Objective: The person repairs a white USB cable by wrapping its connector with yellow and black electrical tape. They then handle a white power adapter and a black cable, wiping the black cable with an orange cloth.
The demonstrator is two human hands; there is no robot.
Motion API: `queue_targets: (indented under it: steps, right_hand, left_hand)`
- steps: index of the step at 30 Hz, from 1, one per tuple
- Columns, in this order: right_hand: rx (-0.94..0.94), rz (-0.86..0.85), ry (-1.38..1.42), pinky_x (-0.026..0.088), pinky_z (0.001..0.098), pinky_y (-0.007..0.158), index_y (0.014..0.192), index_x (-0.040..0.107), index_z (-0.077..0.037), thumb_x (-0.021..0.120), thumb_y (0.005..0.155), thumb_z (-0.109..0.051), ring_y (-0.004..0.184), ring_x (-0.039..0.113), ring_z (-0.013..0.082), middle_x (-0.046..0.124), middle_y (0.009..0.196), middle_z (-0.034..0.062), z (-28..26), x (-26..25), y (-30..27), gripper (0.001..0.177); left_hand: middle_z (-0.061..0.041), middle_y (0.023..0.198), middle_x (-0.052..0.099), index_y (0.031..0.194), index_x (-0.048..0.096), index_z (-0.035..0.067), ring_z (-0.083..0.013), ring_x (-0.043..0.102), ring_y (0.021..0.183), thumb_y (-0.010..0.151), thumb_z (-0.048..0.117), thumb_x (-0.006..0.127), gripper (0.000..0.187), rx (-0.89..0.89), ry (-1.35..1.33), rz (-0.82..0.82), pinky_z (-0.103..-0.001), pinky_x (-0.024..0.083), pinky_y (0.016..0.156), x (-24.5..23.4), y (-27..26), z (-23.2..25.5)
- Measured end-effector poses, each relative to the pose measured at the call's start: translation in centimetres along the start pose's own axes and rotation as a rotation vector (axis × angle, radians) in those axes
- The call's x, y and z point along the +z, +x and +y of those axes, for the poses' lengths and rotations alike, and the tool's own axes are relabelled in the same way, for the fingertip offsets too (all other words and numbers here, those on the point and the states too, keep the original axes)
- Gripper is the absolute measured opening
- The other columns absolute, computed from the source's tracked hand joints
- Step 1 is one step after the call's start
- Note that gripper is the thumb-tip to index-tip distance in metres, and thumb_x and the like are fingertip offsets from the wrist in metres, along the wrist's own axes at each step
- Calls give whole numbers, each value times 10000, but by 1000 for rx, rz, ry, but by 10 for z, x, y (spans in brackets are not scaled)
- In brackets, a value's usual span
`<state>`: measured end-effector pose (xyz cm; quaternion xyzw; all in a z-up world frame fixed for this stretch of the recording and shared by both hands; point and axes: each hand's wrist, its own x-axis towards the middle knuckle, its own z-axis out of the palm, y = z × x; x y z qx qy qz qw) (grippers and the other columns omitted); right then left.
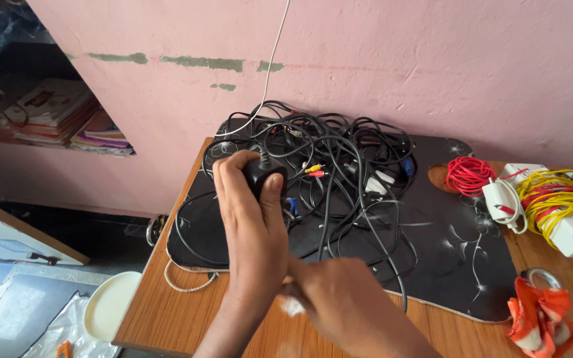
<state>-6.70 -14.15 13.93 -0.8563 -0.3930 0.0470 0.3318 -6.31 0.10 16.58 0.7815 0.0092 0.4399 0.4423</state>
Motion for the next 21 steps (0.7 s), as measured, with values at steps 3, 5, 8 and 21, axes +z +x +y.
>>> queue_targets:
  steps: [3, 5, 8, 21]
  right_hand:
    - [-106, 60, 57, 542, 432, 558, 916, 678, -80, 771, 847, -194, 648, 733, 302, 724, 710, 111, -7, -3, -2, 162]
    - [-249, 216, -2, 542, 403, 558, 809, 646, -82, 800, 847, -202, 653, 740, 262, 720, 715, 87, -5, -19, -2, 199]
    - [-246, 457, -117, 479, 379, 497, 785, 676, -68, 797, 831, -237, 566, 658, 254, 660, 656, 72, -5, -54, -1, 213]
    - [-244, 623, -28, 378, 261, 493, 796, 684, -45, 818, 836, -180, 535, 505, 76, 579, 664, -6, -1, -89, 23, 195]
  left_hand:
    - [-185, 1111, 521, 1225, 516, -35, -331, 534, 994, 1038, 104, 595, 245, 42, 45, -16, -423, 451, 915, -3, 7, -2]
    - [-182, 1093, 528, 1213, 536, -30, -336, 546, 981, 1012, 99, 605, 249, 45, 58, -58, -419, 454, 897, -7, 10, -3]
    - [-173, 1082, 540, 1204, 561, -24, -325, 578, 992, 975, 88, 617, 261, 19, -33, -185, -400, 475, 887, -10, 6, -1]
    - [-131, 978, 668, 1239, 558, -10, -265, 661, 835, 997, 136, 578, 283, -63, -274, -473, -339, 517, 767, -11, -14, 22]
